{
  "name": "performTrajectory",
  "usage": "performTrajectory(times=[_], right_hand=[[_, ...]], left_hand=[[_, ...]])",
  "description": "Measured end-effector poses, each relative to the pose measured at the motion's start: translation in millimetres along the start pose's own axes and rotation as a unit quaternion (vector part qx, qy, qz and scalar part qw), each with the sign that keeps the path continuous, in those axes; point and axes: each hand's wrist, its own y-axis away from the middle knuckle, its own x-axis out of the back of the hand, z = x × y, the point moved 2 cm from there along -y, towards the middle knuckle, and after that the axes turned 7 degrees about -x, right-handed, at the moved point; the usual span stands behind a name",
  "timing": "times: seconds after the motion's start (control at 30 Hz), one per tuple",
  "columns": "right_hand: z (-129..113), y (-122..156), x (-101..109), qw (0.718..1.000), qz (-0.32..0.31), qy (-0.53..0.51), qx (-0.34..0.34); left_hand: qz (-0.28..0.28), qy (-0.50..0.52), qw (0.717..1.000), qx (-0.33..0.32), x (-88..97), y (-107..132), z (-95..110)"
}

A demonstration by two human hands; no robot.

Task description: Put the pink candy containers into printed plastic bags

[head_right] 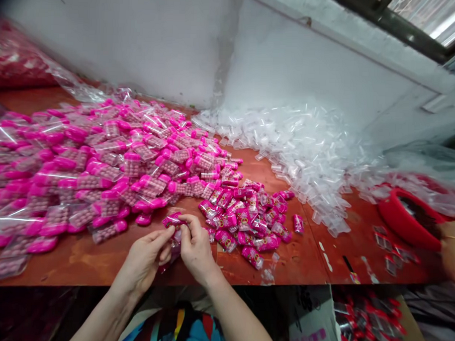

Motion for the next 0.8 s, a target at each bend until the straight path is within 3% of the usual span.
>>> performTrajectory(times=[0.1, 0.2, 0.37, 0.53, 0.7, 0.77, 0.8], right_hand=[[-3.3, -6.0, 1.9, 0.996, -0.025, 0.071, 0.038], [-2.8, -23.9, 4.1, 0.99, -0.056, 0.113, 0.061], [9.4, -82.8, 15.3, 0.965, 0.081, 0.244, 0.049], [20.9, -123.1, 13.3, 0.948, 0.106, 0.297, 0.036], [21.7, -102.6, 16.9, 0.96, 0.088, 0.263, 0.024], [18.7, -76.3, 18.5, 0.977, 0.064, 0.202, 0.005], [17.6, -60.8, 18.0, 0.994, 0.031, 0.098, -0.03]], left_hand=[[-0.011, 0.009, 1.0, 0.014, 2.4, -1.6, 6.7], [0.019, 0.022, 1.0, 0.0, 8.5, -5.7, 13.3], [0.075, 0.044, 0.996, -0.027, 18.3, -13.5, 23.4], [0.083, 0.09, 0.992, -0.031, 16.7, -14.4, 28.6], [0.089, 0.139, 0.986, -0.02, 19.3, -13.0, 23.6], [0.095, 0.147, 0.984, -0.021, 22.2, -11.8, 19.8], [0.098, 0.148, 0.984, -0.022, 23.2, -11.0, 17.8]])
